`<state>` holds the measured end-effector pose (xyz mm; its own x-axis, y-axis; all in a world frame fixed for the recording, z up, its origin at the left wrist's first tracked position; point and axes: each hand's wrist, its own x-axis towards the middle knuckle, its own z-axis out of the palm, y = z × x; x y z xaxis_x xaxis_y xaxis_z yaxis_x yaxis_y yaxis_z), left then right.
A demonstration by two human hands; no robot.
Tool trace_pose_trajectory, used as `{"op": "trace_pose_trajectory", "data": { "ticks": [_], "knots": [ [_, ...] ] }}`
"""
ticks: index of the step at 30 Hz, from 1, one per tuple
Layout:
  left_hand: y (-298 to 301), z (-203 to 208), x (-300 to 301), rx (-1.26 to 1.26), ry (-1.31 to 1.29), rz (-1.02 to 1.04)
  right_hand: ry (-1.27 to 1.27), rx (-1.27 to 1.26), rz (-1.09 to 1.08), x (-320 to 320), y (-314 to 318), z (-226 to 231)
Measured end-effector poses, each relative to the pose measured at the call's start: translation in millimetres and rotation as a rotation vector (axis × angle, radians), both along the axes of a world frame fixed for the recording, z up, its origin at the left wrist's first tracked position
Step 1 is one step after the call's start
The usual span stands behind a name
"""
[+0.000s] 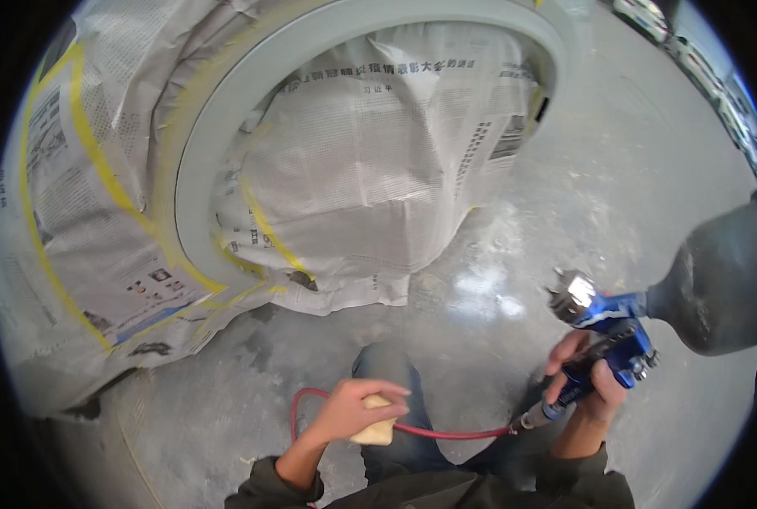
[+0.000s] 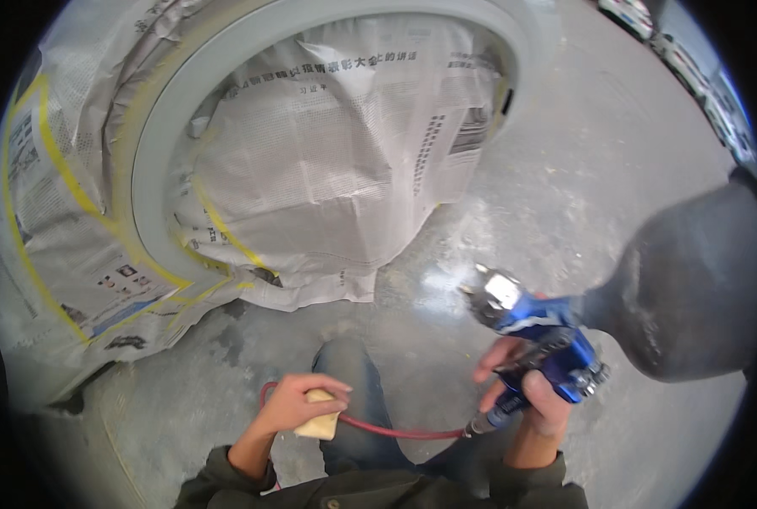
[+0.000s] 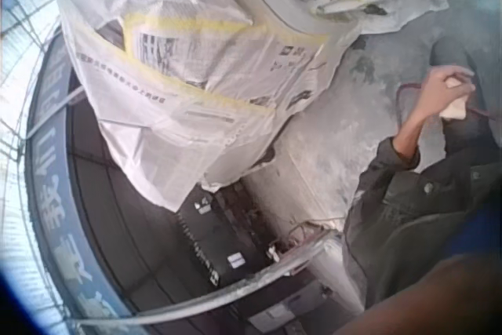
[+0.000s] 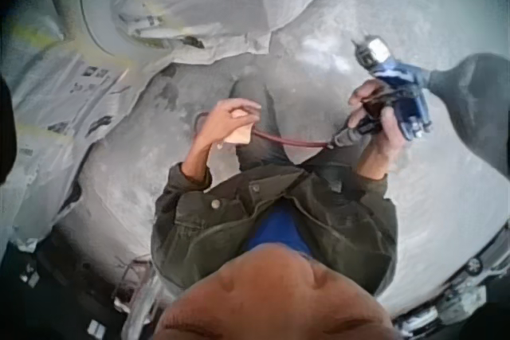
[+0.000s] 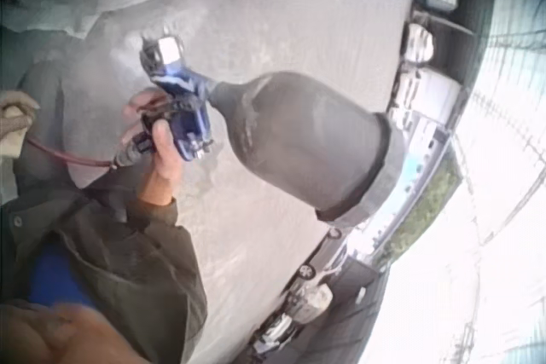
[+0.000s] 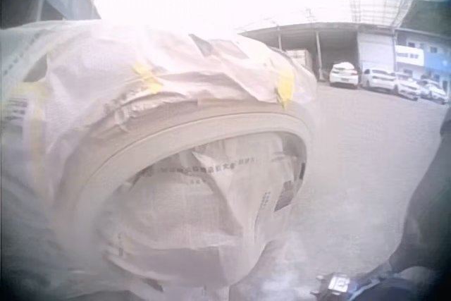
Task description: The person uses a spray gun to apply paint to the rear quarter panel of a car that is masked with newspaper and tape. They repeatedly spray the surface and wipe it with a cloth, moving around the vehicle to cover different areas.
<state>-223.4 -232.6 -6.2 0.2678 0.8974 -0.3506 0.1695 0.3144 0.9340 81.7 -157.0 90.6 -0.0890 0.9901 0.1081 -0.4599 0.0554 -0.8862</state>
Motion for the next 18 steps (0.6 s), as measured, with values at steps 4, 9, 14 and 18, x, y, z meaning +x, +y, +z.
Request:
{"op": "trace_pose_trajectory", "data": {
  "ticks": [4, 9, 14, 18],
  "knots": [
    [48.0, 5.0, 55.7, 0.100, 0.038, 0.022, 0.048, -0.023, 0.033, 76.4, 38.9, -42.7],
    [56.9, 13.1, 130.6, 0.231, 0.177, 0.010, 0.230, 0.091, 0.098, 149.1, 113.6, -48.2],
    [37.3, 49.5, 181.3, 0.288, 0.326, 0.432, 0.165, 0.332, 0.084, 173.7, 188.4, -19.3],
    [9.3, 80.2, 157.8, 0.243, 0.489, 0.942, 0.167, 0.347, 0.100, 184.6, 219.6, 7.2]
  ]
}}
